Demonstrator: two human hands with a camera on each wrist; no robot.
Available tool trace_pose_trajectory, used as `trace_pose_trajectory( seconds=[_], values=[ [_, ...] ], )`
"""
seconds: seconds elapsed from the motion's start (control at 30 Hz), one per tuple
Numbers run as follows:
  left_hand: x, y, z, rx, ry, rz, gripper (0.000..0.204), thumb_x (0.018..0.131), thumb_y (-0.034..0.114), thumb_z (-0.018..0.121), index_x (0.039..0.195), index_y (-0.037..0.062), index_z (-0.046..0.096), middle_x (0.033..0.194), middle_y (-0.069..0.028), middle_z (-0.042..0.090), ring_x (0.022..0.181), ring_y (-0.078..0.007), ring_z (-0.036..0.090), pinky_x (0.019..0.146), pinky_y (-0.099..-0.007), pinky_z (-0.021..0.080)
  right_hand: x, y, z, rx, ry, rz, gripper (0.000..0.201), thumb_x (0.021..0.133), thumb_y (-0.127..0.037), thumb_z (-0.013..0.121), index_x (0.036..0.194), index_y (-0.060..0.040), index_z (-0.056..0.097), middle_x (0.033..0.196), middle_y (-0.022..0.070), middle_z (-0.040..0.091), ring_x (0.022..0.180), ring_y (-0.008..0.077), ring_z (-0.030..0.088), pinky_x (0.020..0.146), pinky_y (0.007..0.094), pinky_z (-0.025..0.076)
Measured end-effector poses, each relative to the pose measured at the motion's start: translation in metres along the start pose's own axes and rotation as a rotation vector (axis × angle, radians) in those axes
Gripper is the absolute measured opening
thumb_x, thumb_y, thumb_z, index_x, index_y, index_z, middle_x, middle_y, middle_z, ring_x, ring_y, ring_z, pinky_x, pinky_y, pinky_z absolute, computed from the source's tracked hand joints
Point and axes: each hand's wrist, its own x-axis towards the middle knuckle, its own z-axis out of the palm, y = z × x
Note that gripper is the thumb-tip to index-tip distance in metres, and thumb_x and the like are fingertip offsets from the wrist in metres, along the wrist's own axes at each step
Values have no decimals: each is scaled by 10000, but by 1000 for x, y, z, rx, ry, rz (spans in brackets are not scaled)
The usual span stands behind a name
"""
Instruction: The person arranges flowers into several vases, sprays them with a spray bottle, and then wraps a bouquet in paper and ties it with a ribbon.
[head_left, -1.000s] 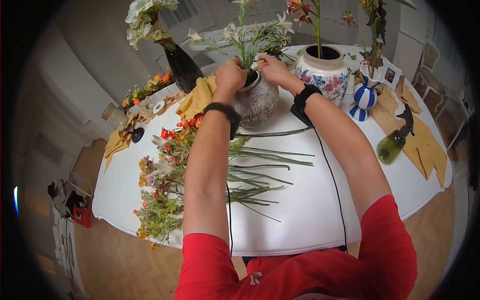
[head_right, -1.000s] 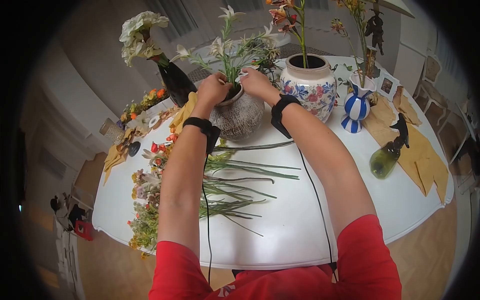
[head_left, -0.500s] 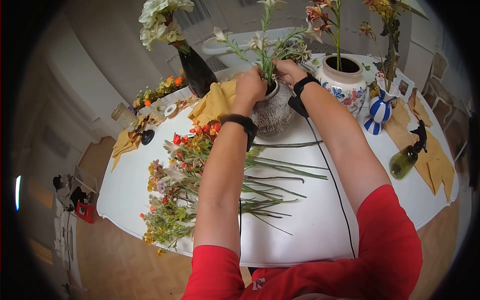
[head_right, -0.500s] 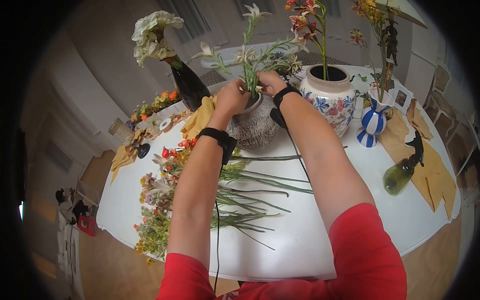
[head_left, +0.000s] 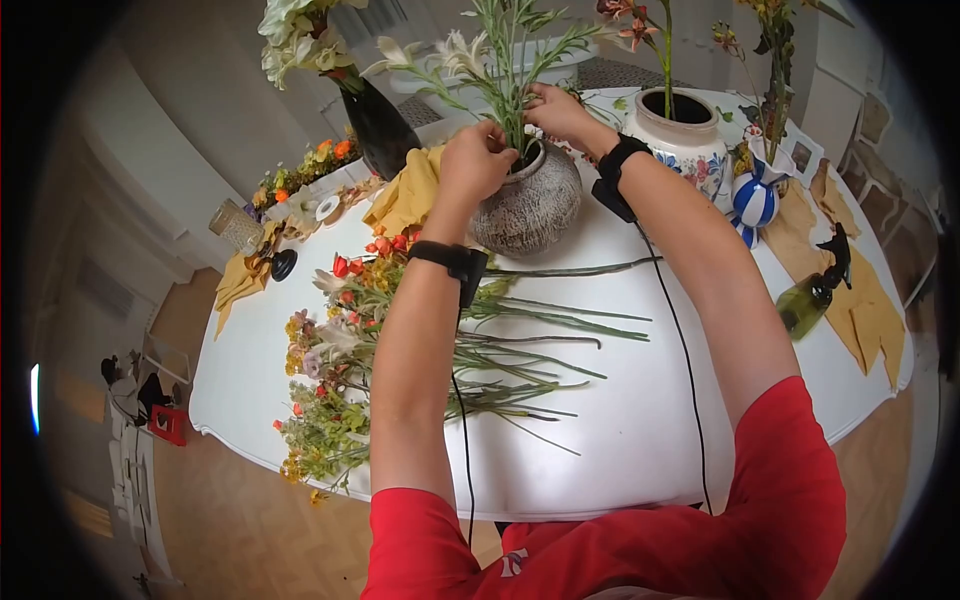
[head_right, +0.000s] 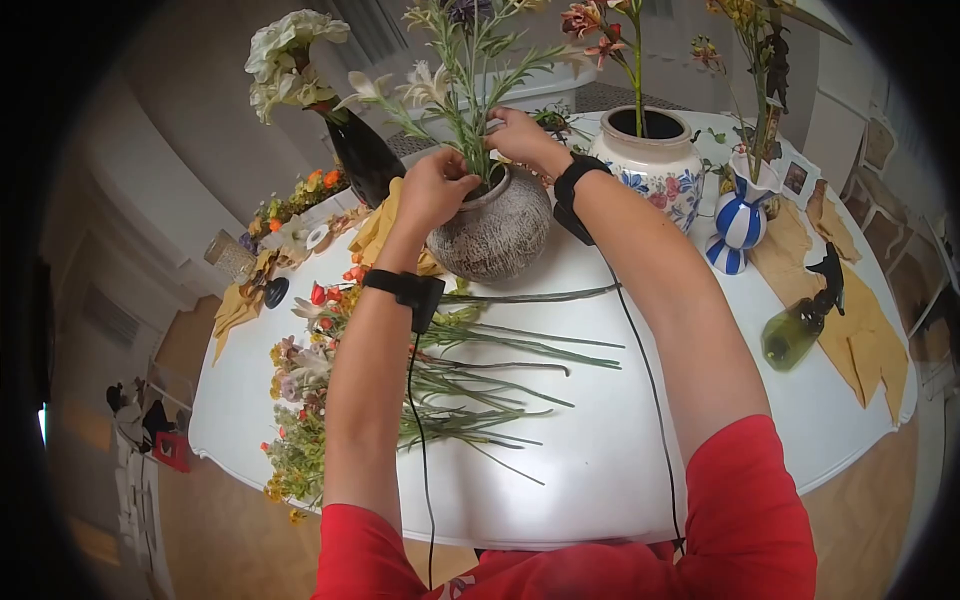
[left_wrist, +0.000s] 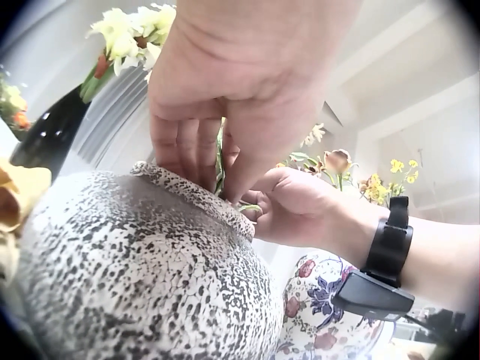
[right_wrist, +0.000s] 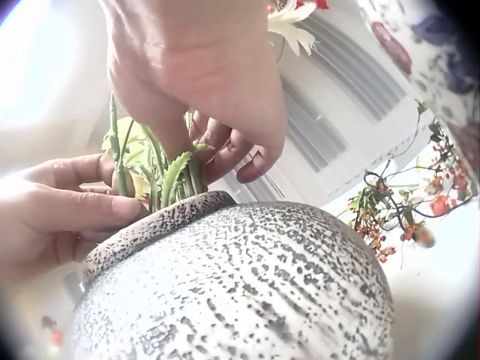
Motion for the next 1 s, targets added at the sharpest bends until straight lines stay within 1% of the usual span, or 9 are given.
trace_pose_trajectory(
  seconds=[0.1,0.3,0.4,0.5,0.57,0.7,0.8,0.9,1.0],
  values=[
    [-10,-3,-7,-14,32,-27,248,803,159,818,955,32,669,844,-108,769,775,-207,733,729,-344,544,-1,7,6,-53,89,-109,615,860,-78,728,1427,5,505,1114,138,732,1002,191,680,868,304,515],
    [-25,-12,-16,-58,81,-114,243,819,169,814,947,35,657,814,-92,763,721,-167,706,679,-326,519,5,13,8,-173,145,-101,723,872,-216,752,1508,-41,457,1089,147,727,908,212,689,804,325,535],
    [-27,-16,-14,-105,124,-134,248,821,175,816,940,37,648,802,-85,758,708,-158,698,669,-320,511,-1,6,9,-192,134,-118,710,892,-246,735,1515,-47,460,1078,145,729,896,213,688,810,332,536],
    [-27,-16,-12,-114,161,-159,258,817,174,819,942,39,639,780,-82,752,708,-160,700,670,-321,513,-5,2,8,-205,146,-104,655,919,-317,703,1478,-42,499,1064,161,731,907,244,703,822,354,542],
    [-25,-16,-11,-116,174,-173,263,813,174,821,946,41,637,770,-85,749,709,-165,704,671,-326,517,-3,6,10,-297,178,-169,607,925,-349,685,1425,-36,538,1063,177,731,919,280,711,831,377,545],
    [-13,-25,-1,-43,200,-162,291,801,200,829,954,42,638,772,-98,746,720,-206,718,689,-352,529,-8,-5,10,-351,125,-219,544,919,-372,671,1332,-26,596,1071,215,729,959,363,713,857,427,545],
    [-9,-22,1,-3,211,-184,306,794,232,835,949,43,651,789,-112,749,754,-249,729,715,-378,537,-14,-14,9,-555,150,-242,515,912,-344,650,1319,-32,609,1031,229,730,982,397,703,875,459,539],
    [-6,-22,4,54,217,-183,303,786,263,836,936,49,681,829,-130,754,841,-308,730,773,-423,538,-17,-11,9,-663,175,-257,568,931,-388,656,1363,-29,571,1032,214,742,932,362,718,842,415,543],
    [-1,-23,7,113,213,-201,274,775,274,835,914,69,718,898,-153,758,952,-371,717,841,-480,532,-22,-14,18,-618,196,-218,517,889,-336,634,1317,-46,618,993,225,738,969,410,702,881,475,533]
  ],
)
